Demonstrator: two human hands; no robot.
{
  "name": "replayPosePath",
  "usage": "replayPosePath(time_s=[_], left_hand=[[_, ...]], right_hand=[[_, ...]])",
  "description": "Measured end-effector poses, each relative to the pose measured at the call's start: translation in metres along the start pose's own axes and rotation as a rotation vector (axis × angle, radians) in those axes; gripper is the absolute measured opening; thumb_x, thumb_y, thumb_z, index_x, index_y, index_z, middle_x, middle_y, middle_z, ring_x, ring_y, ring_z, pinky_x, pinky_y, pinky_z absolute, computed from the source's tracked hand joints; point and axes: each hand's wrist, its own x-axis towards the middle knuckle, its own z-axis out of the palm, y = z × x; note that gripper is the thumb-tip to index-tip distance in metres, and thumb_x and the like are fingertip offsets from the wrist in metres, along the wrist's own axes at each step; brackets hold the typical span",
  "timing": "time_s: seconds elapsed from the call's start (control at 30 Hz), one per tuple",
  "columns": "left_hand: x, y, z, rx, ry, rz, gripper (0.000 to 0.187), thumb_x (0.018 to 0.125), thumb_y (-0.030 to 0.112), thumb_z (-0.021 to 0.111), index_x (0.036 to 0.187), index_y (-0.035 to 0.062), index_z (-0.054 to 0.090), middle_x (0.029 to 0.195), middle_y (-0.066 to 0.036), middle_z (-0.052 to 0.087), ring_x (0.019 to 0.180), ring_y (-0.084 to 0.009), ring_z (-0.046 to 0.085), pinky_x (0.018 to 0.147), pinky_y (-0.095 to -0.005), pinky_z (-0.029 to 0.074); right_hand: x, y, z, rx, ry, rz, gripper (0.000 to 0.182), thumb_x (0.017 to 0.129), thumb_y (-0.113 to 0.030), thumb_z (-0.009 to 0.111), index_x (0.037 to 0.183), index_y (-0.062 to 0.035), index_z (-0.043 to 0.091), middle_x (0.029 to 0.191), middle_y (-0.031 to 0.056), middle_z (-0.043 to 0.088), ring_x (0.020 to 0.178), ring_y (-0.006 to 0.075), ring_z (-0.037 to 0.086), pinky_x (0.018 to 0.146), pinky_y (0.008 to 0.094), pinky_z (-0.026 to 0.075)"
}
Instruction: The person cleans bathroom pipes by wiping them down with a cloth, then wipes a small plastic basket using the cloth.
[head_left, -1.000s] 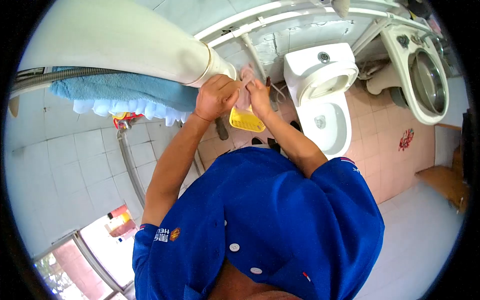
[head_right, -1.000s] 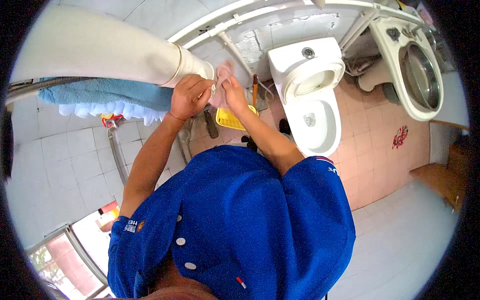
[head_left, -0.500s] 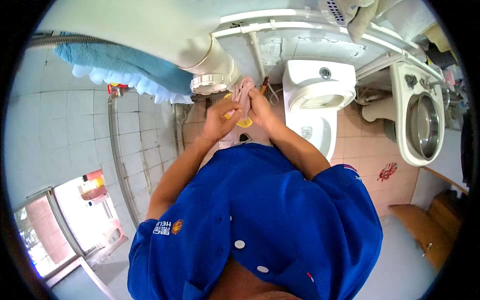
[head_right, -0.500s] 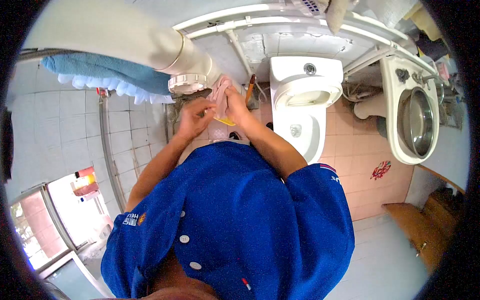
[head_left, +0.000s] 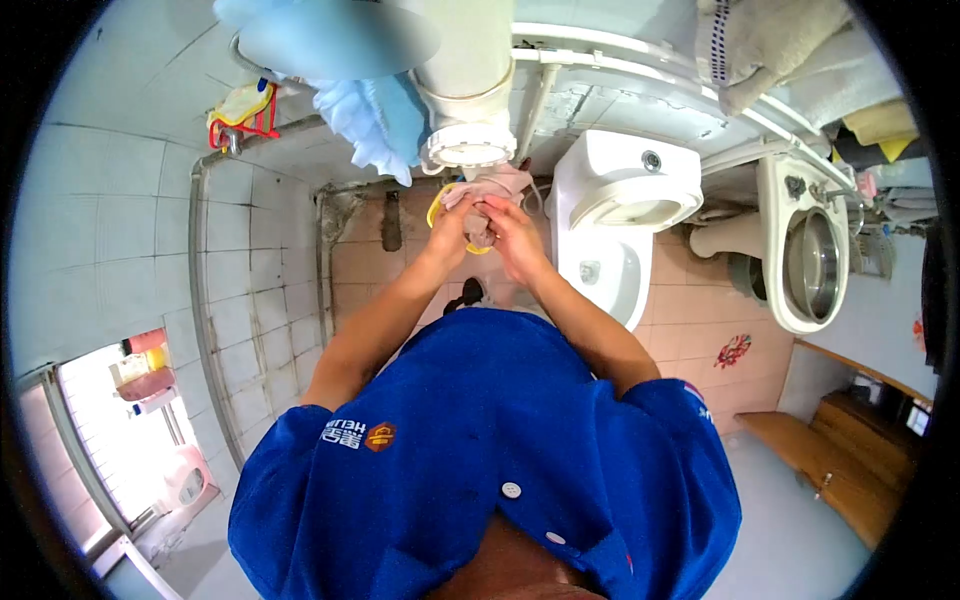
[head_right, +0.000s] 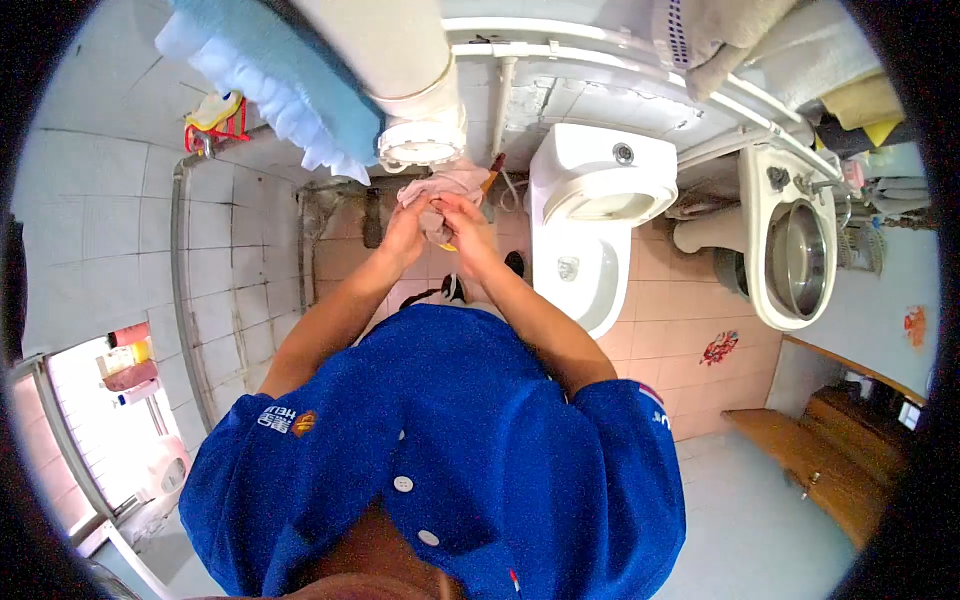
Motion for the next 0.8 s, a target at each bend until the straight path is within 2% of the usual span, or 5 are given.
replayPosePath(time_s=[0.13, 0.27, 0.5, 0.67, 0.8], left_hand=[[0.005, -0.013, -0.031, -0.091, -0.041, -0.094, 0.031, 0.097, 0.024, 0.055, 0.124, 0.0093, 0.057, 0.118, -0.004, 0.063, 0.106, -0.0175, 0.061, 0.088, -0.0341, 0.051], [-0.024, -0.019, -0.015, 0.377, -0.124, -0.149, 0.04, 0.094, 0.033, 0.059, 0.127, 0.0105, 0.058, 0.114, -0.003, 0.064, 0.099, -0.016, 0.062, 0.082, -0.0345, 0.053], [-0.035, -0.018, -0.027, 0.371, -0.288, -0.005, 0.044, 0.094, 0.037, 0.058, 0.128, 0.0084, 0.058, 0.111, -0.003, 0.064, 0.09, -0.0123, 0.062, 0.075, -0.0269, 0.051], [-0.056, -0.017, -0.031, 0.415, -0.318, -0.001, 0.052, 0.093, 0.032, 0.061, 0.136, 0.0048, 0.051, 0.125, -0.007, 0.059, 0.109, -0.0142, 0.056, 0.085, -0.0297, 0.049], [-0.073, -0.058, -0.044, 0.348, -0.164, -0.036, 0.056, 0.091, 0.027, 0.064, 0.14, 0.0063, 0.046, 0.13, -0.007, 0.056, 0.113, -0.0161, 0.055, 0.085, -0.0278, 0.047]], right_hand=[[-0.034, 0.0, 0.015, -0.208, 0.195, -0.065, 0.042, 0.094, -0.029, 0.057, 0.132, -0.0112, 0.052, 0.128, 0.0019, 0.057, 0.11, 0.0135, 0.053, 0.088, 0.0294, 0.042], [-0.044, 0.02, 0.009, -0.083, 0.242, 0.067, 0.045, 0.1, -0.032, 0.052, 0.137, -0.0075, 0.044, 0.13, 0.0071, 0.054, 0.124, 0.0191, 0.048, 0.098, 0.0391, 0.043], [-0.028, 0.027, -0.001, 0.012, 0.133, -0.047, 0.031, 0.098, -0.028, 0.055, 0.123, -0.009, 0.055, 0.111, 0.0029, 0.062, 0.097, 0.0148, 0.062, 0.08, 0.0301, 0.053], [0.005, 0.024, -0.024, 0.054, 0.224, -0.122, 0.019, 0.099, -0.02, 0.052, 0.112, -0.0083, 0.061, 0.1, 0.0026, 0.066, 0.09, 0.0136, 0.063, 0.079, 0.0294, 0.053], [0.02, -0.022, -0.034, 0.147, 0.257, -0.252, 0.025, 0.101, -0.018, 0.047, 0.122, -0.0065, 0.054, 0.115, 0.0072, 0.062, 0.105, 0.0191, 0.06, 0.088, 0.0345, 0.051]])
